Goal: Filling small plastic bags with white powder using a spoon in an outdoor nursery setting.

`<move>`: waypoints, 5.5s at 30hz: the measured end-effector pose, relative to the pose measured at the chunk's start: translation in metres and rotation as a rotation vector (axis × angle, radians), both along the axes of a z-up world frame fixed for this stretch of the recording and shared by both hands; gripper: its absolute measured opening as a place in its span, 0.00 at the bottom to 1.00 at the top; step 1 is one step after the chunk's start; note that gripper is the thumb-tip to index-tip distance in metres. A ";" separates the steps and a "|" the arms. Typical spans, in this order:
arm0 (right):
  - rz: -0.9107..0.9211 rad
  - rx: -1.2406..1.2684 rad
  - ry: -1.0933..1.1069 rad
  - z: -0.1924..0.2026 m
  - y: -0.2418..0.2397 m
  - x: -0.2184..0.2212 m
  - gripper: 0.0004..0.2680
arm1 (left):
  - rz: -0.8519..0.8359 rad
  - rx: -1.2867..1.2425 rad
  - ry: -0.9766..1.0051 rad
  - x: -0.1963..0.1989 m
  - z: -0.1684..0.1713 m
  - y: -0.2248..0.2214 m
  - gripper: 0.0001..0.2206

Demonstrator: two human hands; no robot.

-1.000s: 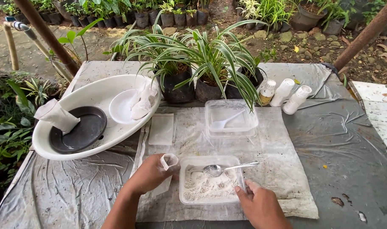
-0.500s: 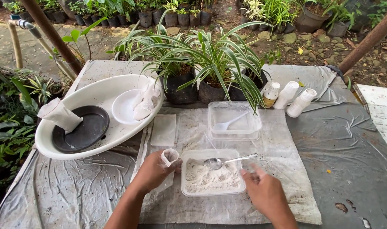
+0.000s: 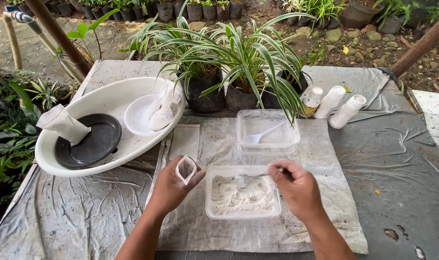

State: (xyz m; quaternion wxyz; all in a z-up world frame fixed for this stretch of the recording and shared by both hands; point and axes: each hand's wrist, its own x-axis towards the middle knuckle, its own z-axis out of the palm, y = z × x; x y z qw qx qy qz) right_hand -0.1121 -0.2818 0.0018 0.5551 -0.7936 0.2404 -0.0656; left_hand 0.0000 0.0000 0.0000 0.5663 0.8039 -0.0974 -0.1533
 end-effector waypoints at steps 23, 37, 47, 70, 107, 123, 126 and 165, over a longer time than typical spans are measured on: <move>0.718 -0.330 -0.653 0.000 0.013 0.025 0.05 | -0.005 -0.054 -0.428 -0.002 -0.047 -0.004 0.18; 0.780 -0.348 -0.726 -0.003 0.021 0.021 0.07 | -0.020 -0.018 -0.474 -0.006 -0.040 -0.003 0.16; 0.773 -0.043 -0.704 0.004 0.009 0.012 0.05 | -0.020 -0.033 -0.643 -0.002 -0.041 -0.002 0.17; 0.624 -0.101 -0.532 -0.006 0.022 0.021 0.08 | -0.050 -0.013 -0.571 0.002 -0.054 0.004 0.20; 0.463 -0.193 -0.624 -0.031 0.011 0.025 0.09 | -0.030 0.029 -0.509 0.000 -0.050 -0.001 0.21; 0.434 -0.125 -0.587 -0.036 0.013 0.026 0.09 | -0.065 -0.052 -0.611 -0.003 -0.045 -0.002 0.17; 0.446 -0.137 -0.519 -0.042 0.013 0.026 0.10 | -0.058 -0.026 -0.608 -0.002 -0.048 -0.003 0.19; 0.393 -0.981 -0.479 0.200 -0.074 -0.051 0.06 | 0.075 0.114 -0.737 -0.010 -0.070 -0.005 0.15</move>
